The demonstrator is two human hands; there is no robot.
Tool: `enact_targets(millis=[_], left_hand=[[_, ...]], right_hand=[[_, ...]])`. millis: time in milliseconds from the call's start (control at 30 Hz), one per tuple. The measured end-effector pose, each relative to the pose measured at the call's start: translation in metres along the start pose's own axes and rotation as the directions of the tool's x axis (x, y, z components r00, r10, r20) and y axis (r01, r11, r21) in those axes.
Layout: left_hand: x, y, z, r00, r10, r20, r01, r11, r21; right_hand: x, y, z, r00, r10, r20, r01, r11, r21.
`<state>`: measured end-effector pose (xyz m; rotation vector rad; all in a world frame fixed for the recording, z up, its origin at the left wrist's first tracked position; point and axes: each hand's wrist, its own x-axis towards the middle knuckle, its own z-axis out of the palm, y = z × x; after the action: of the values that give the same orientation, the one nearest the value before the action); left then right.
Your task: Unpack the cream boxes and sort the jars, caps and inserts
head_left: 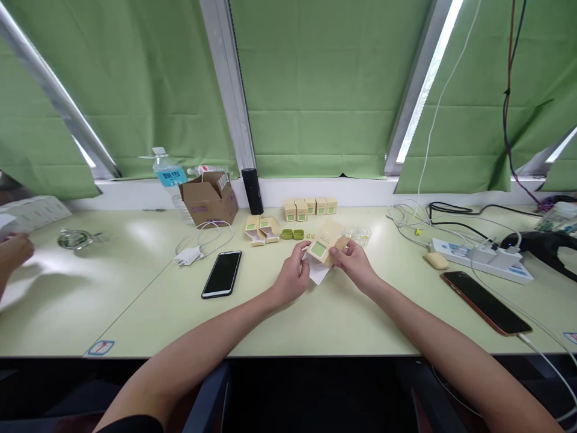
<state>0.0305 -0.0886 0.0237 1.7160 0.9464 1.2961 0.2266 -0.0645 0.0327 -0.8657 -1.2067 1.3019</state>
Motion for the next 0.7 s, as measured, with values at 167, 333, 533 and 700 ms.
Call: enact_targets(millis=[167, 333, 533, 700], left_hand=[[0.0, -0.001, 0.004, 1.0, -0.008, 0.026, 0.009, 0.999, -0.046], [0.0, 0.002, 0.003, 0.993, -0.031, 0.116, 0.043, 0.994, -0.103], [0.01, 0.004, -0.005, 0.998, -0.024, 0.065, 0.031, 0.992, -0.121], [0.016, 0.0, -0.007, 0.993, -0.11, 0.047, 0.113, 0.991, -0.071]], right_hand=[[-0.002, -0.002, 0.003, 0.999, 0.029, 0.015, -0.029, 1.0, 0.002], [-0.002, -0.006, 0.0, 1.0, 0.021, -0.01, -0.021, 1.0, 0.001], [-0.002, -0.006, -0.003, 0.998, -0.024, -0.058, 0.019, 0.995, -0.099], [-0.004, -0.004, 0.001, 0.999, -0.013, -0.053, 0.007, 0.994, -0.112]])
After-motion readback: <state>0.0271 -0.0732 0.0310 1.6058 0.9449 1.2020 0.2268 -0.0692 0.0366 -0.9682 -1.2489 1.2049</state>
